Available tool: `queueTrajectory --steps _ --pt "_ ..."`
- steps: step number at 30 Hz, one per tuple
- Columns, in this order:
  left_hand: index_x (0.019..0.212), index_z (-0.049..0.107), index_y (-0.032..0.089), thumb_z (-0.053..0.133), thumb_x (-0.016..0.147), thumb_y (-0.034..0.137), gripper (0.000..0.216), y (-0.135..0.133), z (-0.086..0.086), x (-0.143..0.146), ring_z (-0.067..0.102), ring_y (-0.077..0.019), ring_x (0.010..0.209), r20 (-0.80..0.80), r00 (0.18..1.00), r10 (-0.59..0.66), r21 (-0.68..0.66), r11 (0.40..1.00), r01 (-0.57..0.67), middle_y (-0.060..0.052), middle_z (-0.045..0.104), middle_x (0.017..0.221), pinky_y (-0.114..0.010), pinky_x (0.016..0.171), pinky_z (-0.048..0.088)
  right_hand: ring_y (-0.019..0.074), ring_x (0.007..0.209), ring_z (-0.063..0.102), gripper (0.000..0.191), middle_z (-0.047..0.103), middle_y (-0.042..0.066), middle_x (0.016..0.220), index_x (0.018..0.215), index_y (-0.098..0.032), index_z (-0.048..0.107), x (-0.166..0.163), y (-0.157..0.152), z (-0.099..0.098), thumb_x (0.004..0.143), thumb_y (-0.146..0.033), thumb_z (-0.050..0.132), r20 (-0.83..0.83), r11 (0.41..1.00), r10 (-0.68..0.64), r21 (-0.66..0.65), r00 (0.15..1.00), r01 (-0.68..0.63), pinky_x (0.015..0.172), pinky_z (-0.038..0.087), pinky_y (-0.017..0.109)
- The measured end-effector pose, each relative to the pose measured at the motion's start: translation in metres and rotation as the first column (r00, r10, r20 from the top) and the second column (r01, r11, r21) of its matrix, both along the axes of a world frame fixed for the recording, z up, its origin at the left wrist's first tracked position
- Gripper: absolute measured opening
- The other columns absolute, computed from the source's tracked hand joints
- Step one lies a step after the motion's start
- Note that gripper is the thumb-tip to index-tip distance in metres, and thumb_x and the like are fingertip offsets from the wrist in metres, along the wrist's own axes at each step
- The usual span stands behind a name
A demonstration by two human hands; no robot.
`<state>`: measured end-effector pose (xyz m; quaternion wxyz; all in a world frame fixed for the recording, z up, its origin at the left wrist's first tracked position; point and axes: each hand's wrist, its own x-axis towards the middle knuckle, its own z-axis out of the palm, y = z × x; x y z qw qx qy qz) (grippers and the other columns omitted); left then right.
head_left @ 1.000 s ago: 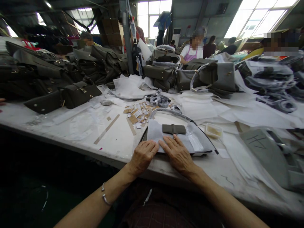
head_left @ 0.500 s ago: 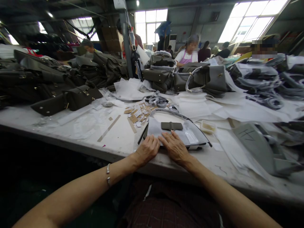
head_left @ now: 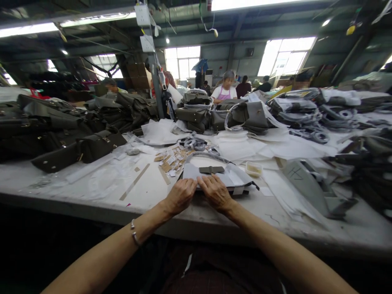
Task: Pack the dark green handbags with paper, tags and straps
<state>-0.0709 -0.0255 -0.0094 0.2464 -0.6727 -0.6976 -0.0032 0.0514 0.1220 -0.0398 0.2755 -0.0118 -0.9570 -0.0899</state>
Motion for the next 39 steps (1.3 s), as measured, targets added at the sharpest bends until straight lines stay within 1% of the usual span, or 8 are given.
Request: queueTrajectory --steps 6,14,16,19,22,25,31,39 --pt "0.118 0.057 0.009 0.044 0.088 0.006 0.033 -0.006 -0.025 0.004 0.06 -0.0278 0.107 -0.096 0.995 0.013 0.268 0.963 0.013 -0.014 0.066 0.11 -0.044 0.097 0.045 0.0228 0.087 0.059 0.022 0.067 0.01 0.097 0.114 -0.012 0.058 -0.007 -0.001 -0.004 0.097 -0.014 0.044 -0.023 0.999 0.018 0.036 1.0 -0.018 0.088 0.045 0.039" --pt "0.117 0.06 0.014 0.039 0.093 0.007 0.033 -0.008 -0.039 -0.015 0.067 -0.0205 0.09 -0.077 0.992 -0.097 0.388 0.914 0.12 -0.01 0.072 0.101 -0.033 0.081 0.052 0.0222 0.099 0.061 0.026 0.068 0.009 0.107 0.116 -0.016 0.056 0.003 -0.008 0.016 0.092 -0.026 0.059 0.06 0.984 0.06 -0.174 0.996 -0.048 0.097 0.044 0.039" --pt "0.118 0.06 0.015 0.038 0.093 0.006 0.035 -0.011 -0.04 -0.016 0.067 -0.0198 0.092 -0.049 0.993 -0.111 0.392 0.912 0.122 -0.009 0.072 0.103 -0.032 0.081 0.052 0.0215 0.111 0.059 0.038 0.066 0.01 0.121 0.127 -0.018 0.053 0.02 0.013 0.033 0.092 -0.03 0.061 -0.014 0.967 0.051 -0.248 0.999 -0.053 0.105 0.039 0.04" --pt "0.119 0.062 0.016 0.039 0.093 0.004 0.036 -0.015 -0.046 -0.013 0.068 -0.0195 0.097 -0.014 0.994 -0.109 0.42 0.902 0.105 -0.008 0.073 0.106 -0.031 0.086 0.05 0.0219 0.118 0.058 0.032 0.065 0.011 0.126 0.127 -0.019 0.057 0.051 0.075 0.052 0.097 -0.027 0.05 -0.128 0.924 -0.22 -0.344 0.967 0.165 0.103 0.043 0.039" --pt "0.12 0.062 0.016 0.043 0.092 0.002 0.037 -0.016 -0.052 -0.01 0.068 -0.0199 0.1 0.025 0.996 -0.089 0.454 0.889 0.068 -0.007 0.073 0.109 -0.032 0.091 0.048 0.0263 0.121 0.056 0.036 0.062 0.015 0.13 0.127 -0.015 0.06 0.076 0.145 0.049 0.096 -0.028 0.05 0.019 0.808 -0.506 -0.339 0.862 0.482 0.102 0.043 0.044" --pt "0.123 0.061 0.017 0.045 0.092 0.001 0.038 -0.015 -0.056 -0.01 0.067 -0.0207 0.102 0.045 0.995 -0.085 0.457 0.888 0.055 -0.006 0.073 0.111 -0.033 0.094 0.047 0.0336 0.134 0.044 0.041 0.05 0.018 0.144 0.126 -0.017 0.063 0.087 0.19 0.024 0.091 -0.038 0.058 0.278 0.731 -0.595 -0.201 0.754 0.652 0.108 0.031 0.056" --pt "0.127 0.059 0.018 0.047 0.095 0.009 0.035 -0.017 -0.056 -0.013 0.068 -0.0224 0.101 0.046 0.995 -0.092 0.433 0.899 0.063 -0.006 0.072 0.113 -0.034 0.092 0.047 0.029 0.136 0.042 0.023 0.055 0.013 0.14 0.108 -0.02 0.071 0.08 0.208 -0.014 0.091 -0.028 0.06 0.354 0.717 -0.58 -0.206 0.734 0.666 0.114 0.017 0.058" --pt "0.142 0.047 0.021 0.045 0.096 0.015 0.046 -0.015 -0.056 -0.015 0.069 -0.0233 0.098 0.038 0.995 -0.096 0.444 0.893 0.069 -0.006 0.073 0.112 -0.033 0.087 0.048 0.0228 0.123 0.055 0.024 0.062 0.008 0.133 0.109 -0.022 0.072 0.12 0.211 0.016 0.09 -0.031 0.06 0.222 0.666 -0.617 -0.364 0.755 0.651 0.108 0.034 0.043"
